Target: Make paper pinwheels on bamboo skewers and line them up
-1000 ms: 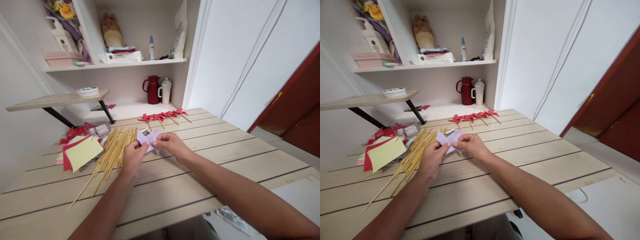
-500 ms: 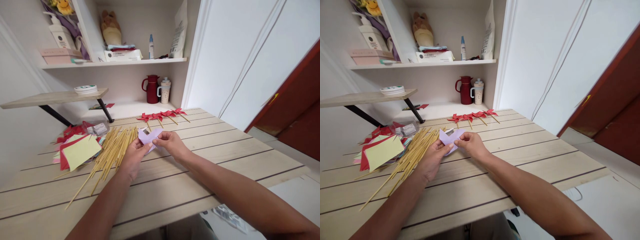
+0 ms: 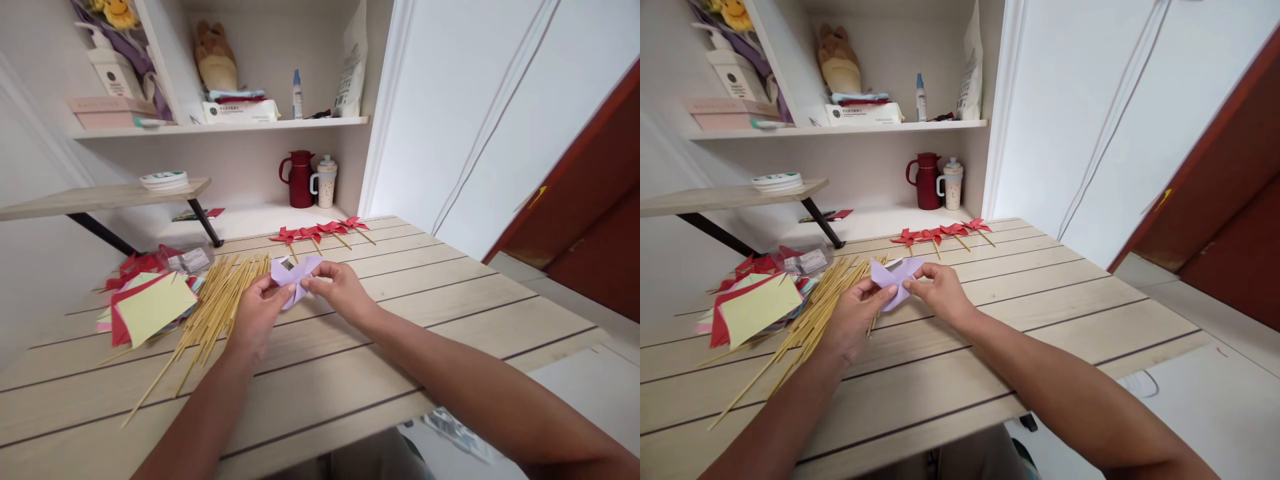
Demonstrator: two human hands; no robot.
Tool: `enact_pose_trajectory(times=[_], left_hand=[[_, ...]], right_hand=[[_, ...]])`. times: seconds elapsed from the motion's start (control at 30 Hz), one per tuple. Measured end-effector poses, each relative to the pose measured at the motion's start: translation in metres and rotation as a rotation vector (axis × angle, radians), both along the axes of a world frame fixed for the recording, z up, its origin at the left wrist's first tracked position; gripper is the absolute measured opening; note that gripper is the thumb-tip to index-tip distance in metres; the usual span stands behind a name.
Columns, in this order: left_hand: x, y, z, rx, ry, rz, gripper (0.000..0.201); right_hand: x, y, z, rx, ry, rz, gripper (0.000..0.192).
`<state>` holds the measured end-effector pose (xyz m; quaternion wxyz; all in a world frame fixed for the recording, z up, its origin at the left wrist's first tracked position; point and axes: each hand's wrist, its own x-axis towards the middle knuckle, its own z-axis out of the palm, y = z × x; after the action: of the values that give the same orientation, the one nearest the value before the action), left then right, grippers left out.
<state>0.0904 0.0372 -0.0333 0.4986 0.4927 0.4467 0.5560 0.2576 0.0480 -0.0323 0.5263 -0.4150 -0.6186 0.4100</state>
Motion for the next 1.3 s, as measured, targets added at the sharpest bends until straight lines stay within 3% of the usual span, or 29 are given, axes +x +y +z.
enact_pose_trajectory(times=[0.33,0.63,0.87,1.03,1.17,1.3], left_hand=[[0.003,-0.006,0.006,-0.059,0.019,-0.029,0.041],[0.007,-0.005,0.003,-0.059,-0.08,0.029,0.036],[0.004,-0.003,-0.001,0.017,-0.009,0.098,0.024],[-0.004,0.005,0.0,-0.053,-0.18,0.097,0.028],[-0.015,0.01,0.006,-0.062,-0.401,0.11,0.02],[-0.024,0.012,0.01,-0.093,-0.535,0.128,0.008]], right_hand=[[0.0,0.0,-0.001,0.002,-0.014,-0.007,0.018],[-0.001,-0.005,0.003,0.031,-0.044,0.008,0.015],[-0.005,-0.006,0.002,0.02,-0.025,0.015,0.019],[-0.003,0.001,-0.001,0.001,0.147,0.057,0.026],[0.005,0.01,-0.002,-0.101,0.25,-0.103,0.039],[0.011,0.017,-0.006,-0.186,0.275,-0.172,0.038]])
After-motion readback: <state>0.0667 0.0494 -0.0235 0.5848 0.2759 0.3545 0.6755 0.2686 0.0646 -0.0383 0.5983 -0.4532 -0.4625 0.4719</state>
